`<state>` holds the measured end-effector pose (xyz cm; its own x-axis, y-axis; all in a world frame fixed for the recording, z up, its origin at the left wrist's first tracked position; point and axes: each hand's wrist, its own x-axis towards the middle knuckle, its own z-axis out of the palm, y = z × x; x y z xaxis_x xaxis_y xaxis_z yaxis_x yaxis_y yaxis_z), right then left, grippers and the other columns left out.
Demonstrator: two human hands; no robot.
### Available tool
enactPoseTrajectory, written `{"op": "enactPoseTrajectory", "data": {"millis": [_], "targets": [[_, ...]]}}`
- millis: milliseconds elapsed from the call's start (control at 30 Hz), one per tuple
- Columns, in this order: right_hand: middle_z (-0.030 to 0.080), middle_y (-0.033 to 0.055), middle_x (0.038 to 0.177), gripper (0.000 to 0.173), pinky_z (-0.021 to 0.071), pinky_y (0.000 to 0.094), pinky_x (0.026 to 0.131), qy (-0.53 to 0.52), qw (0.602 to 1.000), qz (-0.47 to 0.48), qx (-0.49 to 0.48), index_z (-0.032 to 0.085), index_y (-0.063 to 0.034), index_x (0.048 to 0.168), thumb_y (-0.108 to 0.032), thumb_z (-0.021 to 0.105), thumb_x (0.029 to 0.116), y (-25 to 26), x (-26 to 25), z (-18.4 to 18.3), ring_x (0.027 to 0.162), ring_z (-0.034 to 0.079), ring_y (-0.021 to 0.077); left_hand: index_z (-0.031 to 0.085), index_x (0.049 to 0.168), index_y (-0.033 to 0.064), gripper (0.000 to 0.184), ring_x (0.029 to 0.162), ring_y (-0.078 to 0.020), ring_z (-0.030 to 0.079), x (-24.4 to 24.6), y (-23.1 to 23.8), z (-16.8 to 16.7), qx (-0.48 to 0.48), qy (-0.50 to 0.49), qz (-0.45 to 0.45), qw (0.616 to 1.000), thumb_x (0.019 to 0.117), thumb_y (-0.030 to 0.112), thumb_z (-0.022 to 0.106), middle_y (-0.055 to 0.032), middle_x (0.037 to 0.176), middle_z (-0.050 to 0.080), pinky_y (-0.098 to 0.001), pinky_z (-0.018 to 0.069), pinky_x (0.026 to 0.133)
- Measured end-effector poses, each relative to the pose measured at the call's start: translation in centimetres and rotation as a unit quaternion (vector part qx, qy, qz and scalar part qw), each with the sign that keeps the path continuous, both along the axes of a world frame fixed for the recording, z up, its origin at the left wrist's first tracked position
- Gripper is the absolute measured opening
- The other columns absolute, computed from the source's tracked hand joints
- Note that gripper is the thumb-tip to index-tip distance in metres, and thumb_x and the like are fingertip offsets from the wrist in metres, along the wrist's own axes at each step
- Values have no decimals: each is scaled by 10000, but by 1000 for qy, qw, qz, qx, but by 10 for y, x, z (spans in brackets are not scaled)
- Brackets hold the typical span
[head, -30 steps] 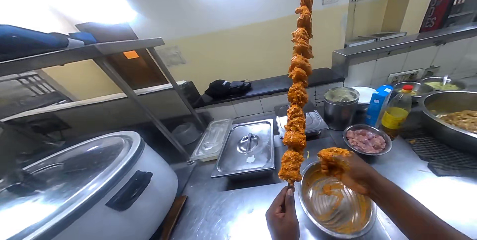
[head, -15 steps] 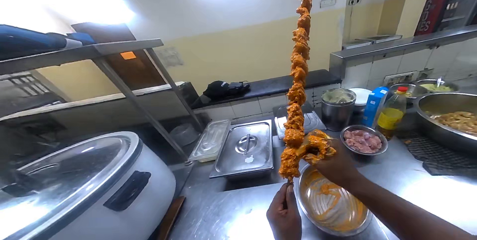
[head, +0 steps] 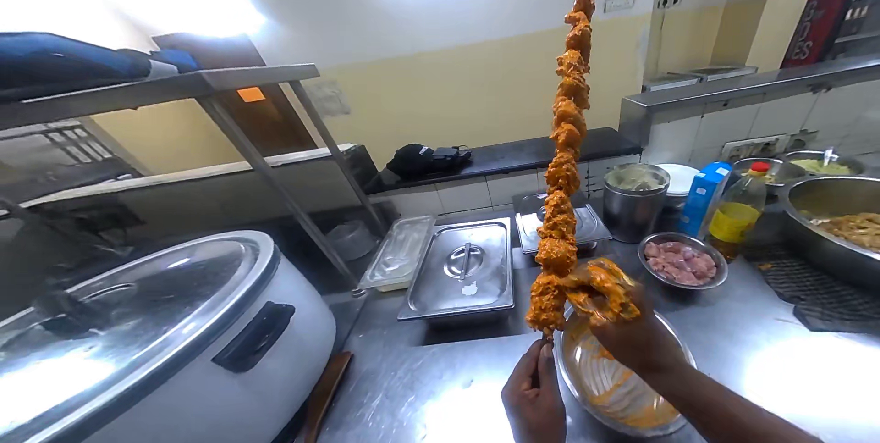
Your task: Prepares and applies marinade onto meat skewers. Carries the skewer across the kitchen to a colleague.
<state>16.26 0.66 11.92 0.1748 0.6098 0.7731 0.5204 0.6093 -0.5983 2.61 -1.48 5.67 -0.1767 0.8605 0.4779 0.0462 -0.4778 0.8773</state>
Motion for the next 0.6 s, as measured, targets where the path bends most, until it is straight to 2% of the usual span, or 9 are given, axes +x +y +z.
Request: {"op": "enactPoseTrajectory", "data": {"millis": [100, 200, 267, 333, 467, 533, 600], "targets": [[746, 46, 914, 159, 573, 190, 823, 22, 999, 18, -24, 742, -6, 957, -79, 708, 820, -13, -13, -11, 882, 699, 17, 734, 979, -97, 189, 629, 113, 559, 2, 1, -1, 1, 1, 2, 1000, 948, 11, 582, -22, 791, 712, -61, 471, 616], [750, 33, 960, 170, 563, 166, 874, 61, 995, 75, -13, 735, 3, 993, -89, 720, 851, -14, -18, -13, 933, 689, -9, 730, 973, -100, 179, 627, 114, 558, 4, 4, 1, 7, -4, 2, 1000, 944, -2, 584, -12, 772, 705, -64, 473, 615], [755, 11, 971, 181, 566, 168, 875, 101, 984, 114, -88, 741, 4, 1011, -76, 727, 849, -18, -20, -14, 936, 690, -14, 732, 974, -98, 179, 627, 111, 571, 4, 1, -3, 3, -11, -5, 1000, 938, -9, 581, -5, 773, 713, -67, 484, 619], [747, -3, 976, 191, 574, 167, 865, 154, 976, 111, -109, 716, 9, 1040, -44, 711, 857, -17, -19, -4, 928, 692, -13, 728, 972, -98, 180, 602, 110, 534, 3, 1, -3, -5, -9, -14, 1000, 943, -15, 571, 8, 754, 691, -68, 457, 592], [706, 22, 1007, 233, 553, 244, 844, 217, 942, 105, -233, 690, -16, 1135, 16, 647, 909, -16, 2, 21, 918, 659, 54, 719, 985, -96, 184, 558, 103, 495, 4, -3, -8, -29, -18, -31, 999, 954, -11, 559, 46, 705, 648, -81, 430, 545], [724, -25, 973, 246, 579, 225, 811, 243, 942, 112, -203, 706, -58, 1104, 35, 625, 892, -25, 18, 24, 883, 677, 35, 718, 983, -88, 189, 552, 104, 479, 3, -1, -9, -32, -17, -34, 999, 957, -10, 548, 63, 704, 635, -82, 417, 534], [726, -41, 966, 238, 579, 203, 808, 206, 958, 88, -178, 705, -57, 1088, 40, 607, 895, -30, 42, 12, 874, 677, 18, 721, 981, -76, 198, 538, 101, 464, 0, 0, -13, -34, -17, -37, 999, 961, -4, 537, 79, 696, 627, -87, 402, 516]]}}
